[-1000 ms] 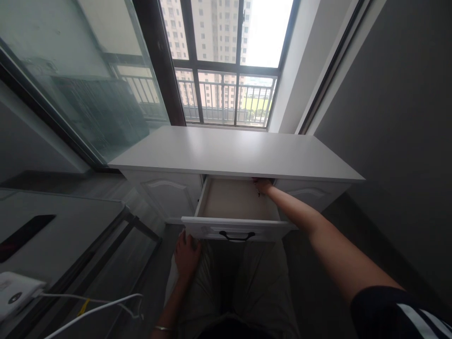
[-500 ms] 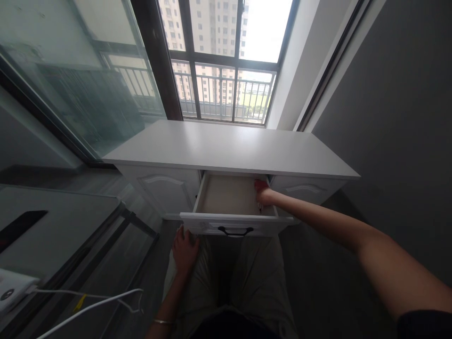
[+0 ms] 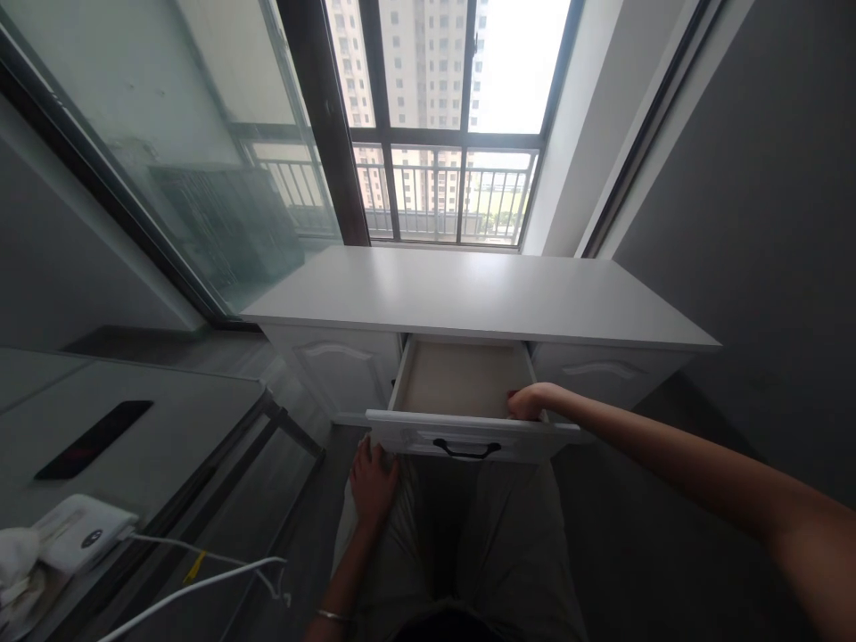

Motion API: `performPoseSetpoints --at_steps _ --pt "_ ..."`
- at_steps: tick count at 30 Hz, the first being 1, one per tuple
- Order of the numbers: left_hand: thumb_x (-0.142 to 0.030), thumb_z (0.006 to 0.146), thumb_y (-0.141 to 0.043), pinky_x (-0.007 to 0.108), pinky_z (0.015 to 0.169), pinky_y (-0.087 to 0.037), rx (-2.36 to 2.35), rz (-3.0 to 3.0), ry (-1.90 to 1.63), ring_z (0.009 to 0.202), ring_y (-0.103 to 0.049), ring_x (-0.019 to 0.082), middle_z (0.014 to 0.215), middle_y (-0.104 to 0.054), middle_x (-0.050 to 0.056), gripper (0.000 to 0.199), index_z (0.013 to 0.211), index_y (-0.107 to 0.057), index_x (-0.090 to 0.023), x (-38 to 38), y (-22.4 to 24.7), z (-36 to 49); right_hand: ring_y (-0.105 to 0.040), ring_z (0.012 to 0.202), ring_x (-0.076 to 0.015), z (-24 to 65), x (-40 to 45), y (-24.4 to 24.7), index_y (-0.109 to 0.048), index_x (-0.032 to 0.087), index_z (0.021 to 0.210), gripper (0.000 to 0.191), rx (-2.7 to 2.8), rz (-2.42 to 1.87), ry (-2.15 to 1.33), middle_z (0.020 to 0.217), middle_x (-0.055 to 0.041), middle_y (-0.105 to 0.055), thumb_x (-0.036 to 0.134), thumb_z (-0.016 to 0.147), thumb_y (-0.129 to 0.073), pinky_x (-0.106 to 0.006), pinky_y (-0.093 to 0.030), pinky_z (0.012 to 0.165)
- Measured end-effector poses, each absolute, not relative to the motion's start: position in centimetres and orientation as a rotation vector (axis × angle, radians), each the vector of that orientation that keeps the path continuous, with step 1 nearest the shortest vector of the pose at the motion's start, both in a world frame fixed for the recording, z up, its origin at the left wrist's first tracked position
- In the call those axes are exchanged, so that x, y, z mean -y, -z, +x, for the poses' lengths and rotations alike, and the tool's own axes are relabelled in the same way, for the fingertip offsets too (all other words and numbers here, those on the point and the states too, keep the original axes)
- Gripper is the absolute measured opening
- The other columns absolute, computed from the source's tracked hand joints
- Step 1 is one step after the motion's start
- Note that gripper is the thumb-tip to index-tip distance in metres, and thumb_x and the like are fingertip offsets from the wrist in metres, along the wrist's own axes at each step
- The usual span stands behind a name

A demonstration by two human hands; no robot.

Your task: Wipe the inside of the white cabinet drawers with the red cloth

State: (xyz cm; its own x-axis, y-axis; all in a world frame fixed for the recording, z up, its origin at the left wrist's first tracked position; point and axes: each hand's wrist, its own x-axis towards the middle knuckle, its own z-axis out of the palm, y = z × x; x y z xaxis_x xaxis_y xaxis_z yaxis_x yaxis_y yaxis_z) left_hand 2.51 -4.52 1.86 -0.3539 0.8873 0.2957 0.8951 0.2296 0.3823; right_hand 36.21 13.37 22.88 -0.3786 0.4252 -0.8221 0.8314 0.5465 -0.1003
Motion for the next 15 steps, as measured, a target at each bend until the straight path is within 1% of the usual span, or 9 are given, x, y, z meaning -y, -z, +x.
performPoseSetpoints --at_steps 3,7,9,12,15 --pt "-0.034 0.095 -0.056 0.053 0.115 -0.046 2.444 -1.792 0.790 0.146 -0.047 0.035 0.160 -0.047 0.019 0.043 0.134 -0.062 -0.017 4.5 -1.8 2.4 -0.067 0.069 -0.0225 36.0 -13.0 -23.2 -0.066 0.014 0.057 0.016 -1.965 1.037 0.610 0.061 -0.0046 -0.063 0.008 0.072 -0.069 -0.030 -0.053 0.068" --pt "-0.035 0.095 -0.055 0.053 0.116 -0.045 2.453 -1.795 0.810 0.147 -0.045 0.036 0.160 -0.047 0.020 0.045 0.135 -0.061 -0.016 4.4 -1.6 2.4 -0.071 0.076 -0.0267 35.7 -12.4 -23.9 -0.074 0.011 0.070 0.007 -2.000 1.082 0.550 0.076 -0.0140 -0.071 0.010 0.075 -0.068 -0.033 -0.055 0.068" --pt "-0.036 0.095 -0.054 0.054 0.116 -0.044 2.463 -1.781 0.829 0.149 -0.043 0.036 0.159 -0.047 0.019 0.047 0.137 -0.059 -0.016 4.3 -1.3 2.4 -0.072 0.082 -0.0283 35.5 -12.3 -24.3 -0.077 0.007 0.079 0.011 -2.017 1.086 0.523 0.085 -0.0174 -0.075 0.009 0.075 -0.066 -0.033 -0.055 0.069" --pt "-0.036 0.095 -0.052 0.055 0.117 -0.044 2.468 -1.781 0.848 0.148 -0.044 0.036 0.160 -0.047 0.020 0.050 0.139 -0.057 -0.015 4.1 -0.9 2.4 -0.074 0.090 -0.0293 35.2 -12.3 -25.1 -0.078 0.004 0.092 0.022 -2.025 1.097 0.495 0.096 -0.0192 -0.077 0.007 0.077 -0.063 -0.032 -0.055 0.071" --pt "-0.038 0.094 -0.053 0.056 0.116 -0.045 2.479 -1.775 0.858 0.146 -0.046 0.037 0.159 -0.048 0.019 0.050 0.139 -0.058 -0.016 4.0 -0.7 2.3 -0.075 0.096 -0.0313 34.9 -12.2 -25.5 -0.079 0.004 0.097 0.023 -2.050 1.093 0.474 0.105 -0.0215 -0.078 0.009 0.081 -0.063 -0.033 -0.056 0.074"
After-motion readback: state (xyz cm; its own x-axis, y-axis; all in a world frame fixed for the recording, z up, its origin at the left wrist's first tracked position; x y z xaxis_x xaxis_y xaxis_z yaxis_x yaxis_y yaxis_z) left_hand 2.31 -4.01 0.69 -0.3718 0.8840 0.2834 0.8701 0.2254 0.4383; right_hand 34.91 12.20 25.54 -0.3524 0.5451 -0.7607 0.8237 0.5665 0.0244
